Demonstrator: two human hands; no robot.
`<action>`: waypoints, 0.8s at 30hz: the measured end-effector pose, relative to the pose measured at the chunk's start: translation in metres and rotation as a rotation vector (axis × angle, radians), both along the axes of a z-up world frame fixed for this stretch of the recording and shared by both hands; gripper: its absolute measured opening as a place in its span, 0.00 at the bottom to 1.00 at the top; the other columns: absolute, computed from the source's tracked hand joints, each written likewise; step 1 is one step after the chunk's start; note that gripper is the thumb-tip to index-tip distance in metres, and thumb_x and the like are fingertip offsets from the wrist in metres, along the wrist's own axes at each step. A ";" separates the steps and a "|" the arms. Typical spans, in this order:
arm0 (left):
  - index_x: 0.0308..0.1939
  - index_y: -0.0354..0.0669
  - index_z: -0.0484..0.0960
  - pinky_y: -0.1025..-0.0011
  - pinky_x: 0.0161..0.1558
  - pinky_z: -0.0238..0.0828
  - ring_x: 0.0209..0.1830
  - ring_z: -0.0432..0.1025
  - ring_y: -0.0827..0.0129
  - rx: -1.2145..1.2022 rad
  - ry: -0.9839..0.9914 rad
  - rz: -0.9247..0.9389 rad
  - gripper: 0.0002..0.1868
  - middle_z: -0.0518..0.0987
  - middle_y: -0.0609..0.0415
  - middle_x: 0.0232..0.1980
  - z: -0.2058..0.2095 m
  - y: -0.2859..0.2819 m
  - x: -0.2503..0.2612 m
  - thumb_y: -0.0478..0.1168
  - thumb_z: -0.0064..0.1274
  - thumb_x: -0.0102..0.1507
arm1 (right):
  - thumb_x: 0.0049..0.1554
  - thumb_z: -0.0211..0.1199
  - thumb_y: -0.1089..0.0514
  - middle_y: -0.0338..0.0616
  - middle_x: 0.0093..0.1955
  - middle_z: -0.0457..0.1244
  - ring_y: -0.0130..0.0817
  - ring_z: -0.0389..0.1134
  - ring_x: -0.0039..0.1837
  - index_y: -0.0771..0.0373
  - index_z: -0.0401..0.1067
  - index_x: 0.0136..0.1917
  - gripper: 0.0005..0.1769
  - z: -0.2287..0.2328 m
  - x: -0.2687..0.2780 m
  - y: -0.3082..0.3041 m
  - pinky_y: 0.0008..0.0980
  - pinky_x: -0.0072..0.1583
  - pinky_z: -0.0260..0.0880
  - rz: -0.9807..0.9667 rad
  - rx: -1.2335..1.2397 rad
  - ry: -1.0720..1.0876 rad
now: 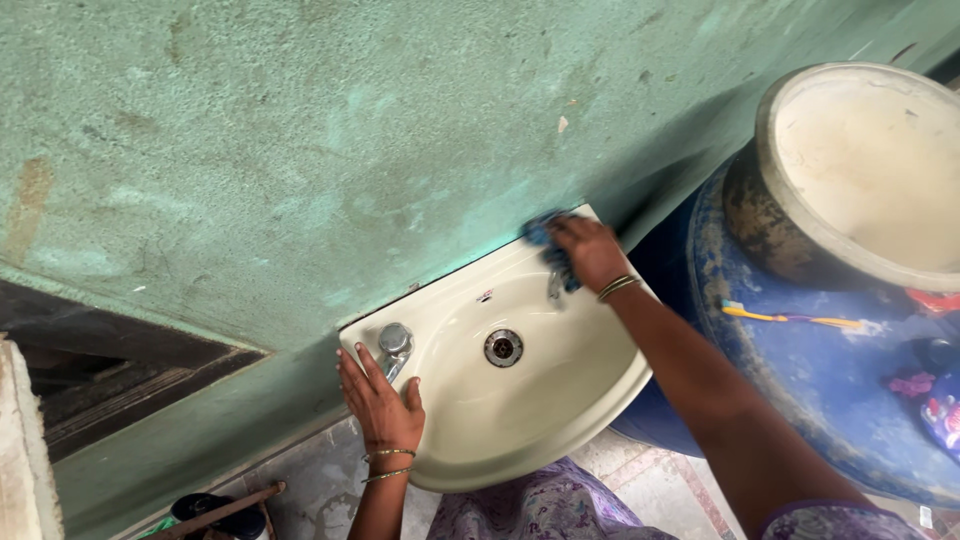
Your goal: The person cleans a sink and its fixtures by wiping the edges, the basin, and the faucet with a cloth.
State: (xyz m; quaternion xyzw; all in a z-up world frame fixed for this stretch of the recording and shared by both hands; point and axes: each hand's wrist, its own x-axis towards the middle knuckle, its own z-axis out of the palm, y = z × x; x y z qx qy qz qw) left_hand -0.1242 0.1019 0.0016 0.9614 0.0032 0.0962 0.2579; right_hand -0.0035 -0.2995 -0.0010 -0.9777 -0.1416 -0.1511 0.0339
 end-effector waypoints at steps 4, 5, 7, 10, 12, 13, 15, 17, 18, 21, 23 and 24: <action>0.78 0.32 0.43 0.34 0.74 0.34 0.81 0.38 0.28 0.190 -0.050 -0.093 0.49 0.39 0.24 0.80 -0.001 -0.002 -0.006 0.49 0.50 0.61 | 0.53 0.61 0.68 0.47 0.70 0.63 0.46 0.64 0.66 0.59 0.72 0.71 0.32 -0.010 -0.016 -0.017 0.42 0.67 0.66 -0.088 -0.008 -0.015; 0.77 0.29 0.42 0.33 0.74 0.32 0.81 0.38 0.29 0.210 -0.065 -0.146 0.48 0.40 0.24 0.81 -0.001 -0.003 -0.007 0.47 0.48 0.61 | 0.53 0.62 0.67 0.46 0.69 0.63 0.46 0.64 0.67 0.58 0.73 0.69 0.30 -0.013 -0.025 -0.019 0.41 0.68 0.66 -0.118 -0.019 0.004; 0.76 0.31 0.42 0.34 0.75 0.28 0.82 0.37 0.35 0.323 0.011 -0.300 0.45 0.40 0.27 0.81 0.000 -0.005 -0.009 0.46 0.45 0.62 | 0.53 0.62 0.65 0.45 0.69 0.63 0.44 0.63 0.68 0.57 0.73 0.65 0.26 -0.017 -0.051 -0.019 0.41 0.69 0.67 -0.179 -0.041 0.042; 0.78 0.41 0.43 0.43 0.76 0.27 0.82 0.37 0.49 0.557 0.174 -0.569 0.41 0.40 0.37 0.81 0.005 -0.009 -0.012 0.44 0.43 0.64 | 0.50 0.64 0.64 0.48 0.67 0.64 0.46 0.63 0.67 0.61 0.74 0.63 0.25 -0.006 -0.098 -0.026 0.43 0.64 0.67 -0.193 -0.076 0.111; 0.80 0.41 0.42 0.54 0.78 0.28 0.83 0.38 0.57 0.660 0.123 -0.714 0.43 0.41 0.45 0.84 0.009 -0.015 -0.014 0.38 0.41 0.63 | 0.50 0.63 0.65 0.50 0.65 0.64 0.46 0.63 0.63 0.62 0.73 0.64 0.27 0.005 -0.123 -0.027 0.43 0.63 0.66 -0.224 -0.088 0.180; 0.80 0.41 0.41 0.55 0.78 0.29 0.83 0.37 0.58 0.734 0.118 -0.719 0.43 0.40 0.46 0.84 0.009 -0.020 -0.008 0.37 0.41 0.63 | 0.50 0.63 0.65 0.51 0.64 0.63 0.46 0.63 0.61 0.63 0.73 0.65 0.28 0.009 -0.128 -0.027 0.43 0.63 0.66 -0.241 -0.092 0.214; 0.80 0.40 0.39 0.58 0.78 0.29 0.83 0.37 0.60 0.878 0.108 -0.723 0.43 0.39 0.47 0.84 0.007 -0.034 0.012 0.35 0.39 0.63 | 0.51 0.63 0.64 0.51 0.64 0.63 0.47 0.63 0.62 0.63 0.74 0.62 0.24 0.010 -0.120 -0.023 0.44 0.63 0.66 -0.276 -0.054 0.204; 0.80 0.40 0.39 0.60 0.78 0.29 0.83 0.36 0.61 0.830 0.080 -0.664 0.43 0.38 0.48 0.84 0.003 -0.043 0.031 0.35 0.39 0.63 | 0.50 0.63 0.64 0.51 0.64 0.63 0.48 0.63 0.62 0.63 0.75 0.61 0.23 0.006 -0.107 -0.021 0.46 0.63 0.66 -0.281 -0.041 0.164; 0.80 0.40 0.39 0.60 0.79 0.29 0.84 0.36 0.61 0.805 0.067 -0.633 0.43 0.38 0.48 0.85 0.001 -0.047 0.038 0.35 0.39 0.63 | 0.49 0.63 0.65 0.50 0.63 0.64 0.48 0.63 0.63 0.63 0.75 0.60 0.23 0.002 -0.097 -0.020 0.46 0.64 0.66 -0.270 -0.046 0.128; 0.80 0.38 0.36 0.60 0.79 0.27 0.84 0.33 0.60 0.733 0.250 -0.600 0.44 0.34 0.47 0.84 -0.003 -0.060 0.048 0.36 0.40 0.63 | 0.52 0.63 0.64 0.51 0.61 0.64 0.49 0.64 0.63 0.62 0.76 0.60 0.21 -0.018 -0.063 -0.012 0.49 0.63 0.65 -0.281 0.042 0.037; 0.81 0.38 0.34 0.61 0.79 0.26 0.85 0.30 0.60 0.793 0.351 -0.611 0.47 0.31 0.47 0.85 -0.003 -0.063 0.051 0.34 0.41 0.62 | 0.53 0.63 0.65 0.51 0.62 0.64 0.49 0.64 0.62 0.61 0.76 0.61 0.21 -0.029 -0.039 -0.004 0.48 0.62 0.65 -0.280 0.034 0.008; 0.81 0.38 0.33 0.61 0.79 0.25 0.85 0.29 0.60 0.822 0.401 -0.616 0.48 0.30 0.47 0.85 -0.003 -0.063 0.053 0.33 0.42 0.62 | 0.54 0.63 0.65 0.50 0.62 0.65 0.48 0.65 0.62 0.60 0.76 0.62 0.21 -0.030 -0.034 -0.005 0.47 0.61 0.65 -0.279 0.028 -0.008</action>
